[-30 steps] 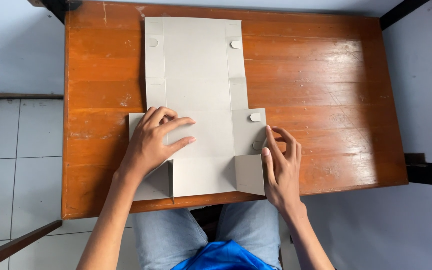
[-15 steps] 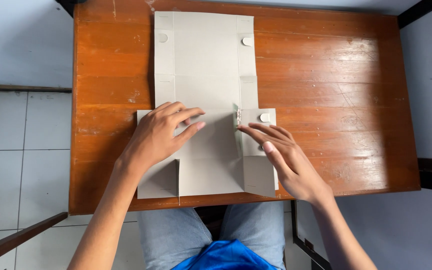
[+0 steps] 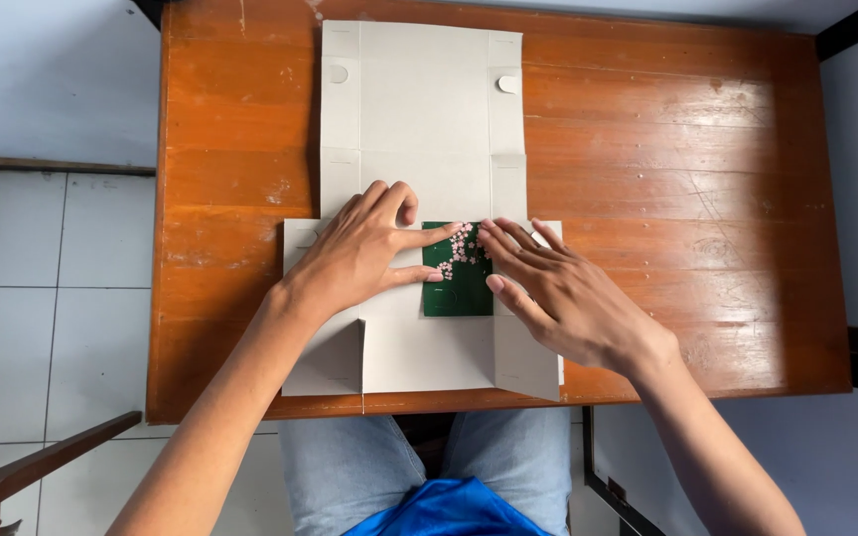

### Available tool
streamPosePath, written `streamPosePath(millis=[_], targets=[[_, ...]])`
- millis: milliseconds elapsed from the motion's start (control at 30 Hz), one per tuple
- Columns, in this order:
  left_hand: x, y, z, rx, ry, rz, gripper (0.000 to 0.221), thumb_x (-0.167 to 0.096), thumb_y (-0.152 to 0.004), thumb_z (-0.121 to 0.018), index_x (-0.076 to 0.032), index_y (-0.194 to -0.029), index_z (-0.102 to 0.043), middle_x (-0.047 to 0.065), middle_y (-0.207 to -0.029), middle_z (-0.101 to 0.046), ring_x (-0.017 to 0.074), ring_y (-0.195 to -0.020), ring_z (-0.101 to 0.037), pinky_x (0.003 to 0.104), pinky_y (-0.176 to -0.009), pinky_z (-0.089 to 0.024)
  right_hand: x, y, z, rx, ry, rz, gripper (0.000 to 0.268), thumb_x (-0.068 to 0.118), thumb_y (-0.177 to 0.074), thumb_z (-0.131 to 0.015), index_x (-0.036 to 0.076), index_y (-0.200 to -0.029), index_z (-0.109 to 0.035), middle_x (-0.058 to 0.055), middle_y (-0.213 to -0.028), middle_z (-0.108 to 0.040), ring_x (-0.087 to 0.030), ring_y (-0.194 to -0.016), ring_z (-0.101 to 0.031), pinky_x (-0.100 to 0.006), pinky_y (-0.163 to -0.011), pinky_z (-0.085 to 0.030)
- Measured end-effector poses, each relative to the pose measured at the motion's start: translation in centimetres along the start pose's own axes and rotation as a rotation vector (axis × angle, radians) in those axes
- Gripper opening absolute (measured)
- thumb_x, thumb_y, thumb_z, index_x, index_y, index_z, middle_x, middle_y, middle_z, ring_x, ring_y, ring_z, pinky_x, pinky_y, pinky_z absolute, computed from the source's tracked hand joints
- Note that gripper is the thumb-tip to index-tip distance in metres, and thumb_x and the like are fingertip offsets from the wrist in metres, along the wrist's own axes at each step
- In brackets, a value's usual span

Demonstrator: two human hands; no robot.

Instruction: Assembling a cardboard box by folding flaps and tucking tabs into slots.

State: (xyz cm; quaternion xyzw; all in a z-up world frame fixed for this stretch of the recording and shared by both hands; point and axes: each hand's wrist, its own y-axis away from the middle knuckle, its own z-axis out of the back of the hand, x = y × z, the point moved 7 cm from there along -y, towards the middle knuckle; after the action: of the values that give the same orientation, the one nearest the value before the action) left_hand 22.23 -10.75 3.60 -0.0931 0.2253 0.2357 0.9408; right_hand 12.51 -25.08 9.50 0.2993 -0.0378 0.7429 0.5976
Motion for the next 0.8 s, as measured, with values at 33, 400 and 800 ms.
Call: streamPosePath(millis=[33, 400, 800], targets=[[0.1, 0.0, 0.0, 0.000, 0.000, 0.002, 0.048, -0.056, -0.089, -0.072, -0.031, -0.131, -0.073, 0.002, -0.103, -0.041, 0.0273, -0.098, -0.049, 0.041, -0.083, -0.048, -0.1, 0.0, -0.4, 0.001, -0.001, 0.001, 0.063, 0.045, -0.108, -0.027, 0.008, -0.157, -0.040, -0.014, -0.159, -0.045, -0.031, -0.151, -0.034, -0.048, -0.127, -0.011], [0.0, 0.4, 0.0, -0.053, -0.077, -0.039, 0.055, -0.051, -0.090, -0.074, -0.034, -0.142, -0.066, 0.007, -0.109, -0.047, 0.0266, -0.101, -0.049, 0.045, -0.092, -0.048, 2.5, 1.8, -1.0, -0.212, 0.454, 0.230, 0.052, 0.038, -0.103, -0.044, -0.001, -0.126, -0.068, -0.015, -0.136, -0.067, -0.034, -0.139, -0.051, -0.055, -0.126, -0.022], [0.2, 0.4, -0.2, -0.068, -0.067, -0.029, 0.060, -0.051, -0.087, -0.078, -0.036, -0.142, -0.064, 0.004, -0.105, -0.046, 0.0243, -0.098, -0.049, 0.044, -0.089, -0.048, 5.5, 4.8, -5.9, -0.420, 0.663, 0.134, 0.049, 0.021, -0.096, -0.049, -0.013, -0.129, -0.063, -0.026, -0.137, -0.065, -0.031, -0.141, -0.053, -0.043, -0.126, -0.035]])
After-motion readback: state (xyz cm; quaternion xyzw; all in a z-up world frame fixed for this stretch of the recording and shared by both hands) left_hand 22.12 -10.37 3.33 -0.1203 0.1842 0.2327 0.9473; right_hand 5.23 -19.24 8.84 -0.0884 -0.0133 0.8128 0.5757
